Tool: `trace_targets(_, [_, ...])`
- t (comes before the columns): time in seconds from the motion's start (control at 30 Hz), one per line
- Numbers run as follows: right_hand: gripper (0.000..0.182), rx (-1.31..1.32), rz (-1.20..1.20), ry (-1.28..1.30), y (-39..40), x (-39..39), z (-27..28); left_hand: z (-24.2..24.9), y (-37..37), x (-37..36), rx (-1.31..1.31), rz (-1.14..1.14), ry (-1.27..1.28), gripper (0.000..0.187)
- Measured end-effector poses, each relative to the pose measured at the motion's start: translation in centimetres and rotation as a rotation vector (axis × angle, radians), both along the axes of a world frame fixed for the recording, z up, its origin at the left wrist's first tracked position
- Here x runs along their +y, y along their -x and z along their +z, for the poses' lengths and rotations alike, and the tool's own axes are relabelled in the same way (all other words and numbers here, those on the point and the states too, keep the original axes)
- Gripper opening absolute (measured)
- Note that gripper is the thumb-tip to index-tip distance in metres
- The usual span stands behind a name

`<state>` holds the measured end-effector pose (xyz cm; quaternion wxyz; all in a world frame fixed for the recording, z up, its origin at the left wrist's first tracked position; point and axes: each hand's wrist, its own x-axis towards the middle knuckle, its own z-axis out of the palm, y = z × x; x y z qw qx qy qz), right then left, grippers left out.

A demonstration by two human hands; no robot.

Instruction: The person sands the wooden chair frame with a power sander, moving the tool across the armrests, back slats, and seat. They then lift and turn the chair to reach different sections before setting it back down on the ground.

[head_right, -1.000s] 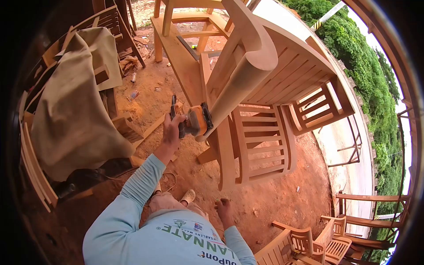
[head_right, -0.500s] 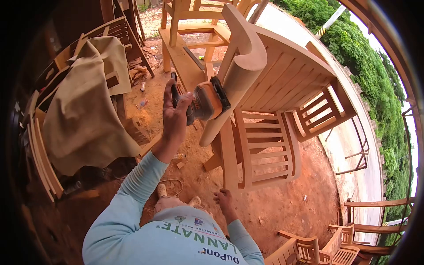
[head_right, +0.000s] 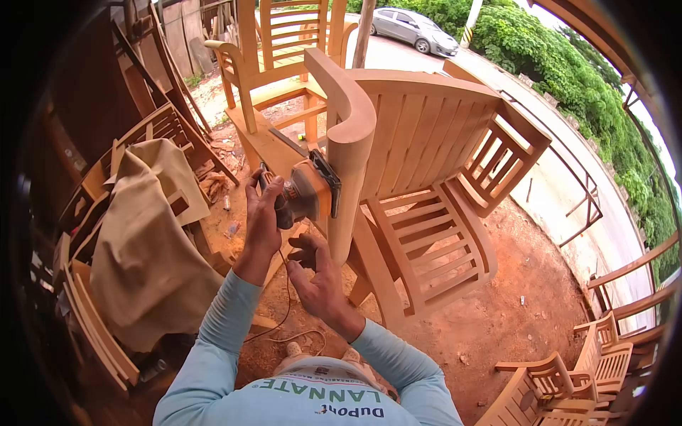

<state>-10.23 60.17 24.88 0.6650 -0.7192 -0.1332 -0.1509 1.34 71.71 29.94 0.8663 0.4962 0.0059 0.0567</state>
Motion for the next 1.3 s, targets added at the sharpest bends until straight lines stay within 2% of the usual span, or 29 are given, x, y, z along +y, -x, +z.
trace_targets(0.2, [0.066,-0.106,-0.082,-0.030,-2.8,1.7,3.5,2.4,-1.9,0.3,-0.030,-0.026,0.003,0.060])
trace_targets(0.3, [0.073,-0.178,-0.131,0.114,-4.1,2.2,4.5,1.9,-5.0,1.7,-0.047,-0.125,-0.047,0.048])
trace_targets(0.33, [0.074,-0.181,-0.155,0.157,-4.3,2.5,5.1,2.1,-5.8,2.0,-0.074,-0.185,-0.012,0.032])
trace_targets(0.43, [0.080,-0.133,-0.165,0.230,-6.0,3.4,5.5,3.5,-7.9,2.2,-0.046,-0.301,0.059,0.022])
trace_targets(0.53, [0.084,-0.010,-0.117,0.203,-6.6,3.8,7.1,4.4,-9.4,2.5,-0.100,-0.379,0.062,0.023])
trace_targets(0.6, [0.083,-0.070,-0.154,0.199,-7.1,3.9,6.7,3.6,-10.5,3.1,-0.111,-0.355,0.043,0.028])
trace_targets(0.73, [0.082,-0.152,-0.136,0.107,-6.9,3.5,5.6,4.3,-6.0,1.9,-0.104,-0.180,0.101,0.044])
trace_targets(0.83, [0.086,-0.220,-0.241,0.191,-5.5,2.9,5.4,4.0,-3.0,1.1,-0.105,-0.052,0.101,0.044])
trace_targets(1.0, [0.088,-0.114,-0.227,0.022,-3.3,1.8,6.0,4.7,2.7,-0.1,-0.149,-0.055,0.018,0.065])
trace_targets(1.07, [0.086,-0.171,-0.244,-0.052,-3.0,1.1,5.6,4.6,4.3,-1.3,-0.158,0.000,0.018,0.064])
trace_targets(1.17, [0.084,-0.311,-0.347,-0.059,-3.0,-0.3,5.5,4.2,6.5,-3.1,-0.167,0.039,0.038,0.064])
trace_targets(1.2, [0.081,-0.284,-0.356,-0.028,-2.1,-1.0,6.3,3.8,7.0,-3.6,-0.180,0.036,0.054,0.063])
trace_targets(1.3, [0.078,-0.286,-0.190,-0.308,-2.8,-2.3,4.4,2.6,7.8,-4.5,-0.236,0.030,0.031,0.055])
